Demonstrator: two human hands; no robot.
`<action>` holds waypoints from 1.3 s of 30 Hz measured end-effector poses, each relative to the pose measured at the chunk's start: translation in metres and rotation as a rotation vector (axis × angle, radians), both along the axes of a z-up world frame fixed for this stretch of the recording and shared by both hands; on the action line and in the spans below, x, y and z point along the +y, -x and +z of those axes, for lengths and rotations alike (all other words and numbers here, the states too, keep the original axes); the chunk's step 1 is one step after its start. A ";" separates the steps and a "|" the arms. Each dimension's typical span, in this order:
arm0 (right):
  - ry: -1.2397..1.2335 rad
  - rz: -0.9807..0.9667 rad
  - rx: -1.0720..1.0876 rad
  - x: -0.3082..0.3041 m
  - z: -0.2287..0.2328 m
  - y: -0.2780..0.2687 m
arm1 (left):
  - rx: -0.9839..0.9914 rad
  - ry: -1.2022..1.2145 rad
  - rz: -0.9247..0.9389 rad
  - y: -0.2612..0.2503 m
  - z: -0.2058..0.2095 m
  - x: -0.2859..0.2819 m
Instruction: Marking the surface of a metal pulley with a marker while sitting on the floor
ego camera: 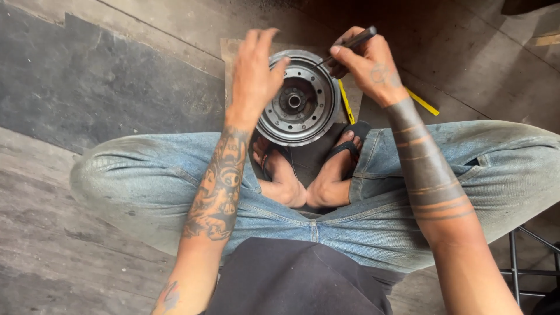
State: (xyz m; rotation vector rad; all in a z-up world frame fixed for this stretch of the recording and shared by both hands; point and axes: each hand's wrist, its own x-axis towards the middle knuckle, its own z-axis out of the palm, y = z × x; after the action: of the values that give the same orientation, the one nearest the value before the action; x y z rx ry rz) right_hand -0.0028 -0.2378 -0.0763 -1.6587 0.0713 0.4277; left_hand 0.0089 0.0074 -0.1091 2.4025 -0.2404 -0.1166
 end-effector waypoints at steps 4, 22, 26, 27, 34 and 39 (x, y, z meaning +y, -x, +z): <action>0.169 0.036 -0.016 0.006 0.005 0.001 | 0.188 -0.090 0.076 -0.003 -0.028 0.032; 0.541 0.238 -0.322 0.011 0.016 -0.002 | 0.733 -0.362 -0.044 -0.002 -0.004 0.034; 0.560 0.285 -0.284 0.011 0.018 -0.001 | 0.732 -0.361 -0.059 -0.002 -0.002 0.033; 0.566 0.286 -0.267 0.012 0.019 -0.001 | 0.736 -0.358 -0.055 -0.002 0.000 0.033; 0.431 0.122 -0.107 0.007 -0.008 0.005 | 0.757 -0.351 -0.023 -0.003 0.005 0.034; 0.008 -0.123 0.253 0.004 -0.025 0.011 | 0.758 -0.370 -0.035 -0.004 0.009 0.032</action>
State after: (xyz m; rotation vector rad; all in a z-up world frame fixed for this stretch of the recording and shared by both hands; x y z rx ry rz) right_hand -0.0135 -0.2334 -0.1017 -1.5915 0.3611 0.5415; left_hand 0.0130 0.0390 -0.0997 2.5112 0.1059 -1.1409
